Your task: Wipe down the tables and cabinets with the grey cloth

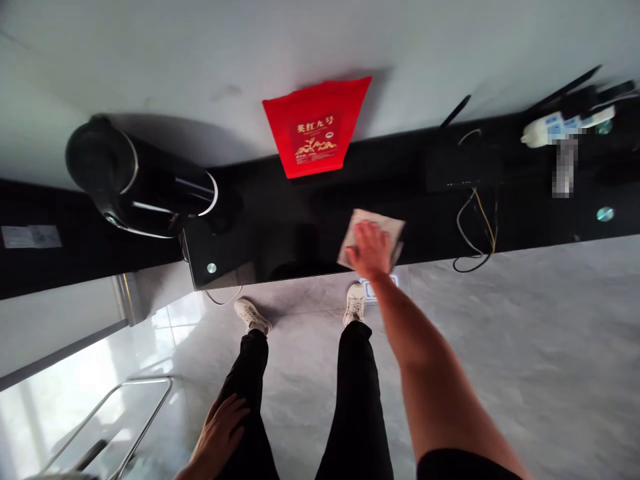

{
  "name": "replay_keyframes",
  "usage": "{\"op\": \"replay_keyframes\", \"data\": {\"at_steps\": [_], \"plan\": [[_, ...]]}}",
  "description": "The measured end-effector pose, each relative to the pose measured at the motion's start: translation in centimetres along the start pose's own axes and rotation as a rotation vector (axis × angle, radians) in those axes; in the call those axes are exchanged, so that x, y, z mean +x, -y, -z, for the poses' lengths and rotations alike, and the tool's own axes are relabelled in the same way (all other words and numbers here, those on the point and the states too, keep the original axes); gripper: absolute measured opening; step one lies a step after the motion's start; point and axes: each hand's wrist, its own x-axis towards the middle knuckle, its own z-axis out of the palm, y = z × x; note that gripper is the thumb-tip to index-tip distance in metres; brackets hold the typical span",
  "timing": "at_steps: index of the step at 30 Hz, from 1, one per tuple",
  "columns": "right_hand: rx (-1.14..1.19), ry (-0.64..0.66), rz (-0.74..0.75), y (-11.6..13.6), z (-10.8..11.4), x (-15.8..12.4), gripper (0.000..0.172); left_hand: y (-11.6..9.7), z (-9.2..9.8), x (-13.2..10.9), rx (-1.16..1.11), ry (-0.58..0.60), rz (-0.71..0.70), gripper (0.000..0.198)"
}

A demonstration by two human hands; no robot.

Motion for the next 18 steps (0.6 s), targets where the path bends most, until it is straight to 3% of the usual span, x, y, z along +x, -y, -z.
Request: {"op": "replay_keyframes", "data": {"at_steps": [2, 3, 5, 7, 9, 12, 15, 18], "plan": [[-0.021, -0.102, -0.25, -9.3, 0.3, -1.6, 0.088, -0.4, 0.0, 0.4, 0.04, -0.029, -0.024, 0.049], [-0.018, -0.146, -0.342, -12.6, 0.0, -2.3, 0.091, -0.5, 0.0, 0.5, 0.058, -0.034, -0.033, 0.049], [0.005, -0.217, -0.476, -16.0, -0.9, -3.3, 0.093, -0.8, 0.1, 0.8, 0.082, -0.026, -0.039, 0.049], [0.035, -0.245, -0.535, -14.9, -1.9, -3.9, 0.093, -1.0, 0.2, 1.1, 0.084, 0.0, -0.037, 0.049], [0.043, -0.21, -0.497, -10.5, -2.5, -4.1, 0.092, -1.0, 0.0, 1.3, 0.067, 0.013, -0.029, 0.05], [0.025, -0.06, -0.265, -2.8, -2.3, -2.6, 0.084, -0.7, -0.6, 1.4, 0.023, 0.015, -0.019, 0.053], [-0.019, -0.005, -0.124, 0.8, -0.5, 3.1, 0.078, -0.3, -1.2, 1.5, -0.017, 0.036, 0.003, 0.053], [-0.056, -0.089, -0.087, 0.0, 2.0, 12.5, 0.076, -0.4, -1.2, 1.6, -0.038, 0.043, 0.033, 0.052]]}}
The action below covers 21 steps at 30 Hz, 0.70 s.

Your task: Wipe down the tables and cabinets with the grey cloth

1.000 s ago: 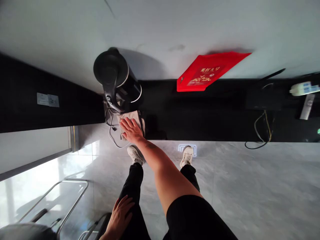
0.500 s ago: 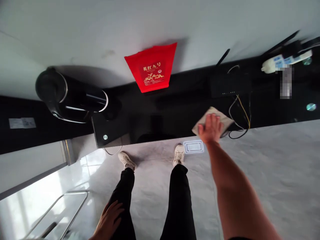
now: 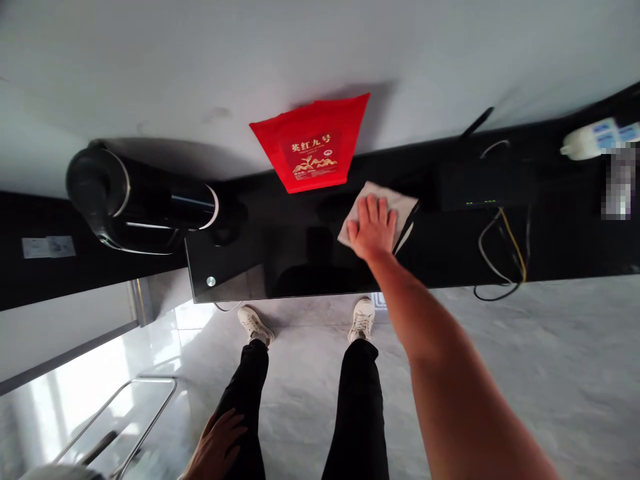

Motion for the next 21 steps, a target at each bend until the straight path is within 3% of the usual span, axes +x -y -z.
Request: {"op": "replay_keyframes", "data": {"at_steps": [3, 5, 8, 11, 13, 15, 21], "plan": [[0.002, -0.066, -0.057, -1.3, 0.5, 8.5, 0.077, -0.7, 0.9, 0.2, -0.005, -0.016, 0.033, 0.056], [0.003, -0.074, -0.099, -1.7, 0.1, 11.0, 0.077, -1.3, 1.7, 0.2, -0.023, -0.017, 0.046, 0.057], [-0.001, -0.085, -0.196, -1.2, -1.0, 10.1, 0.078, -1.6, 3.2, 0.3, -0.075, -0.016, 0.054, 0.057], [0.012, -0.084, -0.329, 1.7, -2.1, 6.4, 0.082, -1.1, 4.6, 0.2, -0.122, -0.029, 0.073, 0.062], [0.027, -0.07, -0.319, 5.8, -2.6, 3.5, 0.084, -0.3, 5.2, 0.1, -0.148, -0.04, 0.062, 0.066], [0.048, -0.043, -0.213, 11.8, -3.1, 0.6, 0.084, 0.7, 5.4, -0.2, -0.174, -0.049, 0.046, 0.066], [0.144, 0.224, 0.416, 34.7, -5.6, -4.9, 0.079, 2.9, 3.9, -1.5, -0.265, -0.014, 0.048, 0.064]]}}
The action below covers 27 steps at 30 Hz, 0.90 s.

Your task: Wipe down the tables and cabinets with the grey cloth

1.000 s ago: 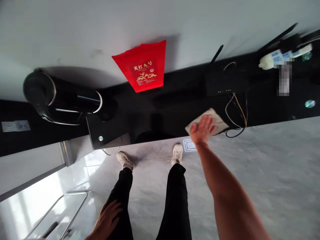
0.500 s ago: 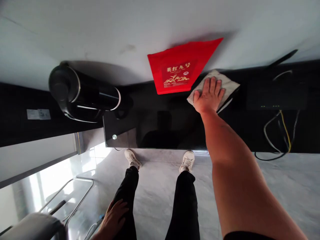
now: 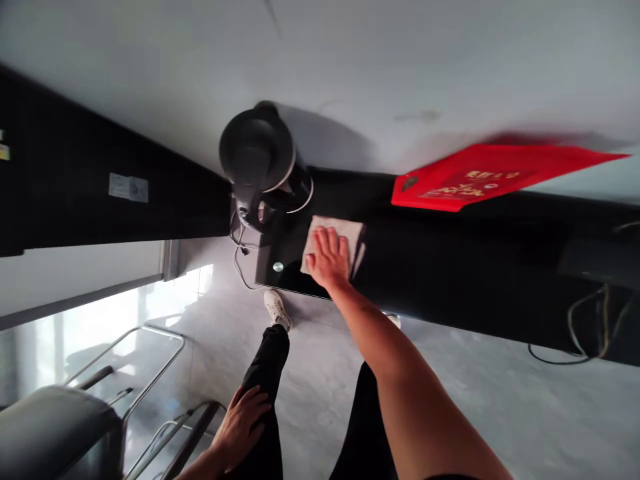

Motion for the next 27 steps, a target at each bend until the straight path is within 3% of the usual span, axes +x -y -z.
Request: {"op": "replay_keyframes", "data": {"at_steps": [2, 5, 9, 12, 16, 19, 22, 25, 27], "plan": [[0.05, 0.069, 0.15, 5.3, -1.5, 2.2, 0.079, 0.5, -0.4, -0.5, -0.036, -0.005, 0.011, 0.065], [0.084, 0.104, 0.205, 9.9, -2.6, 4.9, 0.081, 1.0, -0.8, -1.2, -0.096, -0.019, 0.015, 0.064], [0.079, 0.071, 0.153, 12.3, -3.3, 6.8, 0.081, 1.3, -1.2, -1.7, -0.131, -0.049, 0.014, 0.057], [0.069, 0.017, 0.127, 13.7, -4.0, 6.6, 0.084, 1.2, -1.4, -1.9, -0.13, -0.019, 0.013, 0.057], [0.052, 0.072, 0.344, 14.6, -5.1, 3.9, 0.087, 0.8, -1.8, -2.1, -0.073, 0.004, -0.003, 0.058], [0.017, 0.148, 0.501, 14.0, -5.5, 1.0, 0.091, 0.3, -2.3, -2.1, 0.003, -0.029, -0.011, 0.057], [-0.001, 0.204, 0.587, 11.4, -4.9, -1.9, 0.09, -0.6, -2.7, -2.0, 0.037, -0.029, -0.017, 0.056], [-0.003, 0.249, 0.567, 5.4, -3.3, -5.6, 0.075, -2.2, -3.1, -1.9, 0.025, 0.024, 0.021, 0.054], [-0.01, 0.268, 0.483, -1.3, -1.7, -9.4, 0.075, -3.4, -3.5, -1.7, 0.021, 0.034, 0.046, 0.053]]}}
